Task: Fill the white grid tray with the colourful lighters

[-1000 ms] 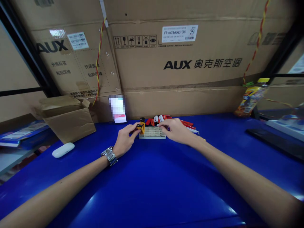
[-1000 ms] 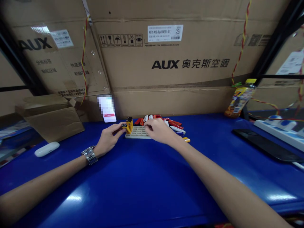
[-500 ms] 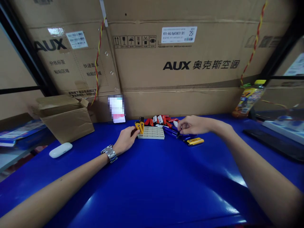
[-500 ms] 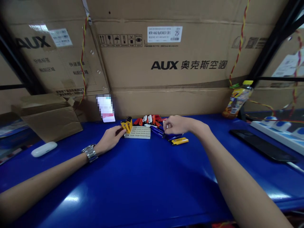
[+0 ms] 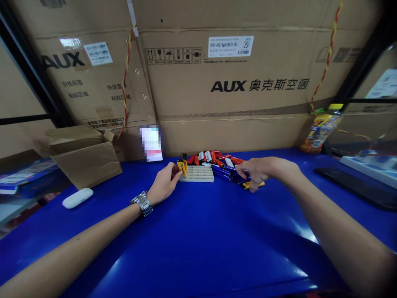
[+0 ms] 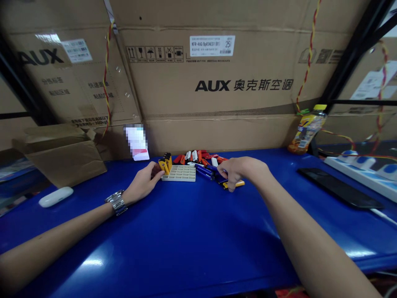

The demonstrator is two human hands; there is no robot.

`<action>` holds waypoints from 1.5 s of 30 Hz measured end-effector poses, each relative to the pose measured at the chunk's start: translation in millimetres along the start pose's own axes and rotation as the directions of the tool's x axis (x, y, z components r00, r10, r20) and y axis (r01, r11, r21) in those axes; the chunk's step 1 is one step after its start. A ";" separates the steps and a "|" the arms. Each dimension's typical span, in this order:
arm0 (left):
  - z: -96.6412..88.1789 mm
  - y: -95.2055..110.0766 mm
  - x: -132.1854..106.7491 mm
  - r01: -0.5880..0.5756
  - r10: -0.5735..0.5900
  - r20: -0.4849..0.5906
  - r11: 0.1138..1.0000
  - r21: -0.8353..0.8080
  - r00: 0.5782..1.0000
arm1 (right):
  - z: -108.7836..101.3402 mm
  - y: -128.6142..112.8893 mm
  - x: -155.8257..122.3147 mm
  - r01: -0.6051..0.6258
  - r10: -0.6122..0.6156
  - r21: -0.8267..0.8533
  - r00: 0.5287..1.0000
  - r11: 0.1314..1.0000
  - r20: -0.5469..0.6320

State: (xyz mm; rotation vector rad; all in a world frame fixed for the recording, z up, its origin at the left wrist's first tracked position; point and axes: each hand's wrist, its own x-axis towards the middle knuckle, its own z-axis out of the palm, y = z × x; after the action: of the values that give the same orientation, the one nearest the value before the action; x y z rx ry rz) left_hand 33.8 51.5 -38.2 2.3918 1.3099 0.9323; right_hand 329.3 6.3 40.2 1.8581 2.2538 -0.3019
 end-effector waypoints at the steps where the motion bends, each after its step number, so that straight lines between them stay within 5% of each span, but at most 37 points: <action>1: 0.0 -0.3 0.0 -0.005 0.005 -0.001 1.000 -0.001 1.000 | 0.7 -2.4 0.8 -0.018 0.018 -0.037 1.000 0.999 0.009; 11: 0.2 -0.9 0.4 -0.041 0.040 0.030 0.999 0.035 0.999 | 4.8 -16.9 3.7 0.044 -0.047 -0.070 0.997 0.997 -0.057; 17: 1.1 0.7 -1.4 -0.045 0.045 0.004 0.998 0.054 0.999 | 8.3 -17.2 0.9 -0.094 0.093 -0.087 0.996 0.992 -0.013; 21: 0.5 2.8 -2.3 -0.083 0.083 -0.002 0.991 0.109 0.997 | 4.4 -16.5 -0.3 0.171 -0.184 0.130 0.979 0.977 0.093; 25: 1.2 3.2 -3.0 -0.115 0.116 -0.005 0.988 0.105 0.993 | 1.6 -30.2 4.7 0.426 -0.416 0.486 0.899 0.763 -0.135; 30: 1.9 2.9 -4.2 -0.119 0.118 0.013 0.987 0.107 0.993 | 15.4 -51.6 20.9 0.485 -0.289 0.637 0.873 0.599 -0.393; 36: 1.6 4.1 -5.0 -0.133 0.130 0.033 0.983 0.126 0.991 | 30.0 -65.8 31.3 0.505 -0.141 0.827 0.863 0.247 -0.485; 40: 1.6 4.7 -5.2 -0.134 0.129 0.046 0.982 0.135 0.991 | 34.4 -69.4 37.0 0.481 0.106 0.852 0.855 0.205 -0.508; 45: 1.7 5.9 -5.6 -0.136 0.130 0.052 0.982 0.134 0.990 | 45.7 -74.4 48.5 0.552 0.301 0.821 0.766 0.144 -0.568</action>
State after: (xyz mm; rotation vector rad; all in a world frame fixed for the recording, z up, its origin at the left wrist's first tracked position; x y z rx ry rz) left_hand 36.6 43.7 -38.9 2.6166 1.2494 0.8443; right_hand 248.4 25.0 -15.4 2.5319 3.0139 -2.0236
